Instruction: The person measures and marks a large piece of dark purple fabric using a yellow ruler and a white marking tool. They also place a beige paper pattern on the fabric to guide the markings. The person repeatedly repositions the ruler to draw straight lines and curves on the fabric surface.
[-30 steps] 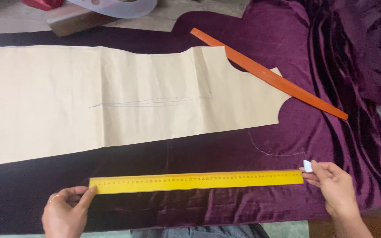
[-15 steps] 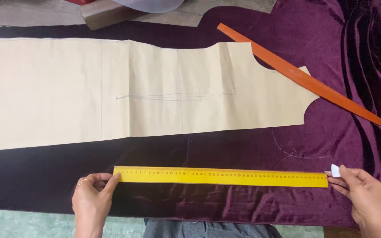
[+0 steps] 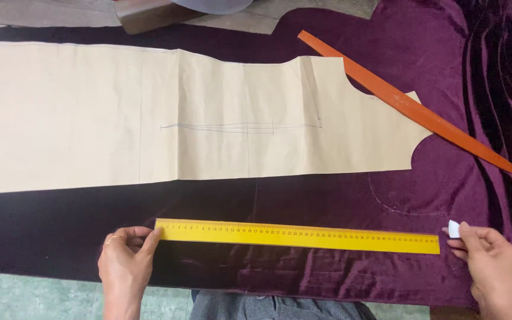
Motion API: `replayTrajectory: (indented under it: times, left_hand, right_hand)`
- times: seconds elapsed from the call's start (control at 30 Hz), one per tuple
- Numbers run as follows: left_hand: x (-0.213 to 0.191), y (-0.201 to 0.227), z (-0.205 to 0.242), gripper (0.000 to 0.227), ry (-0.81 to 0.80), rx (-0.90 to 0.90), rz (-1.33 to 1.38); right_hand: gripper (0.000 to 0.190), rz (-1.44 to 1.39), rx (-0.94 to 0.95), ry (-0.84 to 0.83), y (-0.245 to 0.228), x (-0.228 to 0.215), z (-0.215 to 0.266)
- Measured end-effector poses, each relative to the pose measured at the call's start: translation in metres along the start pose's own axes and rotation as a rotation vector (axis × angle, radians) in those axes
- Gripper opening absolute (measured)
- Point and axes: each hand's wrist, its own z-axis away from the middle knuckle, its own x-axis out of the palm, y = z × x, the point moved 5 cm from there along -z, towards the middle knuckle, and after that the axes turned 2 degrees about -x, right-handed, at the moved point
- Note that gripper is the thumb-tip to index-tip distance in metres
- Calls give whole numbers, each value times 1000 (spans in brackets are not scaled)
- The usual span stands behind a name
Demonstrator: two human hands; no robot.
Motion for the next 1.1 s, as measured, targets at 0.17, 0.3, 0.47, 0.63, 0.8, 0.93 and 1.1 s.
replayTrajectory:
  times: [0.17,0.3,0.47,0.63,0.8,0.93,1.1]
  left_hand:
    - [4,14,30,21,237,383,4]
    - [13,36,70,35,261,612,-114]
    - [28,33,79,57,253,618,-242]
    - [42,31,74,70,200,569,-400]
    - [45,27,68,56,150,533,-361]
    - [35,30,67,47,108,549,-281]
    - [37,29,64,46,137,568,-350]
  right_hand:
    - [9,146,-175,-198,-153,119,54]
    - [9,124,-573,-791,-264,267,136]
    - [8,44,-1261,-1301,-307,396,223]
    - [3,300,-1573,-1597,-309,454,260]
    - [4,580,-1673,-1651,-309,473,268]
    - [5,654,-1787,-1597,-302,481,273]
    - [5,807,-1876,-1537,-308,476,278]
